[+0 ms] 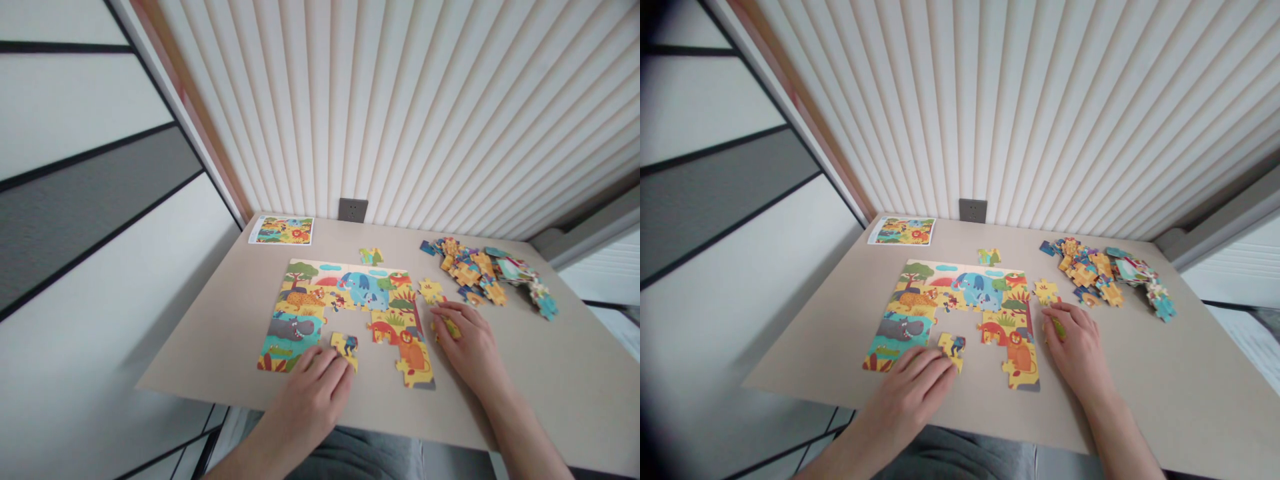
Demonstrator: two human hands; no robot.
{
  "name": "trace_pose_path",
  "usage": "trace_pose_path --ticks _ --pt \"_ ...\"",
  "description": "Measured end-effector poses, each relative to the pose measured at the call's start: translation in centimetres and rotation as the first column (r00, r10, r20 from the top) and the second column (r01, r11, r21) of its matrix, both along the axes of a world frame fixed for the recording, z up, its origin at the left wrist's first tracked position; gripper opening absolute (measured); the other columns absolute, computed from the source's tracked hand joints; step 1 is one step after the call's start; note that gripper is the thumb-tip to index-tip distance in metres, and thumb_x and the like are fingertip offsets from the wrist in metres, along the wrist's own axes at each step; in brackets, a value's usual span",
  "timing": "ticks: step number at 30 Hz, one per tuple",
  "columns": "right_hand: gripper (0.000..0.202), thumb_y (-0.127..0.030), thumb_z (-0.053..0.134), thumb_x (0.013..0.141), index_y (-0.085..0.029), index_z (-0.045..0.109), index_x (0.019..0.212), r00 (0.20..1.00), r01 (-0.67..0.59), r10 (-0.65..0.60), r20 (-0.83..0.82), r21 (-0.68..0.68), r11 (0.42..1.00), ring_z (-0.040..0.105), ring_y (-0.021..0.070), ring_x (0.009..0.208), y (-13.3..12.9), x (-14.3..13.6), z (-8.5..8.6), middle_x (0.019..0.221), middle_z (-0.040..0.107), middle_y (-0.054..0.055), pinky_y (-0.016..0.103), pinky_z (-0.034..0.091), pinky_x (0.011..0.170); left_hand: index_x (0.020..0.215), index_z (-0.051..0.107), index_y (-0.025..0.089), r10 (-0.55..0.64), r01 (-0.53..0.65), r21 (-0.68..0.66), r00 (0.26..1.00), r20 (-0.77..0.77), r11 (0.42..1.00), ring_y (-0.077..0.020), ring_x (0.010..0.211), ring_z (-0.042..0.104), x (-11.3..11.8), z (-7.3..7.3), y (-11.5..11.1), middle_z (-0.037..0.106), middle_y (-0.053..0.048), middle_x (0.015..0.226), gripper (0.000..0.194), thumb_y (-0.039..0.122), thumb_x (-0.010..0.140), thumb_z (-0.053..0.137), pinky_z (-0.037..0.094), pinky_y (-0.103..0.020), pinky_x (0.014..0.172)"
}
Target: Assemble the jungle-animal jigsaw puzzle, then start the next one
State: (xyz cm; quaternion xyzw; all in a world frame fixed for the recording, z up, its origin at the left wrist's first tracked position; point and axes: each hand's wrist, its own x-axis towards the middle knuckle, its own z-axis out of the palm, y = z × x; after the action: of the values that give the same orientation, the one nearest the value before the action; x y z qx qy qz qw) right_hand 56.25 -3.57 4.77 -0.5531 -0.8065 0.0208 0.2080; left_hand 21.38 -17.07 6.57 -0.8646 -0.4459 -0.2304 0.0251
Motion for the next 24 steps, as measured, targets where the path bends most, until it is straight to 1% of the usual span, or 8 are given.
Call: trace_pose_path --ticks 3,7,11,14,16,18,20,24 --pt "0.028 -0.039 0.055 0.101 -0.026 0.075 0.115 1.000 0.028 -0.028 0.010 0.015 0.999 0.068 0.0293 0.113 0.1 0.1 -0.2 0.125 0.070 0.010 0.050 0.053 0.103 0.117 0.068 0.014 0.069 -0.069 0.014 0.997 -0.020 0.998 -0.0236 0.105 0.065 -0.1 0.0 1.9 0.072 -0.007 0.107 0.023 0.011 0.107 0.048 0.048 -0.044 0.100" --pt "0.038 -0.042 0.053 0.102 -0.024 0.071 0.130 0.993 0.116 -0.118 0.021 0.064 0.991 0.065 0.0331 0.122 0.2 0.5 -0.3 0.139 0.066 0.014 0.054 0.051 0.108 0.115 0.068 0.015 0.071 -0.070 0.026 0.997 -0.038 0.997 -0.0232 0.102 0.065 -0.2 -0.5 3.3 0.072 -0.007 0.104 0.022 0.011 0.107 0.047 0.047 -0.044 0.096" --pt "0.043 -0.043 0.050 0.103 -0.022 0.069 0.136 0.988 0.152 -0.152 0.034 0.014 0.988 0.066 0.0333 0.124 0.3 1.0 -0.2 0.140 0.067 0.015 0.055 0.052 0.109 0.119 0.067 0.016 0.049 -0.051 -0.039 0.998 -0.040 0.998 -0.0233 0.104 0.065 -0.4 -1.2 3.5 0.071 -0.007 0.107 0.023 0.011 0.106 0.049 0.047 -0.043 0.096" --pt "0.043 -0.042 0.046 0.105 -0.022 0.069 0.135 0.984 0.178 -0.178 0.010 -0.013 0.984 0.066 0.0321 0.125 0.4 0.9 0.1 0.140 0.068 0.015 0.054 0.052 0.110 0.121 0.067 0.016 0.036 -0.036 -0.025 0.999 -0.004 0.999 -0.0246 0.105 0.066 -0.6 -1.4 3.3 0.072 -0.007 0.107 0.023 0.011 0.104 0.053 0.047 -0.044 0.098" --pt "0.043 -0.044 0.046 0.106 -0.021 0.069 0.135 0.988 0.154 -0.154 0.009 -0.040 0.987 0.065 0.0319 0.128 0.7 0.5 0.3 0.142 0.068 0.015 0.053 0.050 0.112 0.123 0.068 0.016 0.031 -0.031 -0.013 0.999 0.035 0.999 -0.0253 0.110 0.066 -1.1 -1.2 3.2 0.073 -0.008 0.113 0.024 0.012 0.104 0.055 0.047 -0.045 0.102" --pt "0.045 -0.047 0.048 0.106 -0.020 0.068 0.135 0.990 0.135 -0.132 0.038 -0.072 0.988 0.064 0.0324 0.130 1.1 -0.2 0.5 0.143 0.067 0.016 0.054 0.049 0.112 0.126 0.067 0.016 0.030 -0.029 -0.005 0.997 0.076 1.000 -0.0257 0.116 0.064 -1.9 -1.0 3.1 0.073 -0.009 0.121 0.025 0.015 0.104 0.056 0.045 -0.046 0.108" --pt "0.049 -0.052 0.051 0.105 -0.019 0.067 0.137 0.985 0.154 -0.146 0.089 -0.081 0.985 0.063 0.0337 0.130 1.6 -1.0 0.7 0.142 0.067 0.017 0.054 0.049 0.111 0.129 0.067 0.015 0.041 -0.041 0.006 0.995 0.093 0.999 -0.0259 0.120 0.063 -3.4 -0.9 3.1 0.072 -0.009 0.125 0.028 0.015 0.104 0.055 0.044 -0.046 0.112" --pt "0.056 -0.060 0.056 0.102 -0.020 0.064 0.140 0.969 0.203 -0.194 0.153 -0.048 0.978 0.063 0.0358 0.127 2.6 -2.4 1.1 0.139 0.069 0.017 0.054 0.048 0.107 0.134 0.065 0.018 0.126 -0.126 0.000 0.991 0.036 0.992 -0.0267 0.124 0.063 -7.7 -1.6 2.8 0.071 -0.009 0.132 0.031 0.019 0.104 0.056 0.043 -0.048 0.116"
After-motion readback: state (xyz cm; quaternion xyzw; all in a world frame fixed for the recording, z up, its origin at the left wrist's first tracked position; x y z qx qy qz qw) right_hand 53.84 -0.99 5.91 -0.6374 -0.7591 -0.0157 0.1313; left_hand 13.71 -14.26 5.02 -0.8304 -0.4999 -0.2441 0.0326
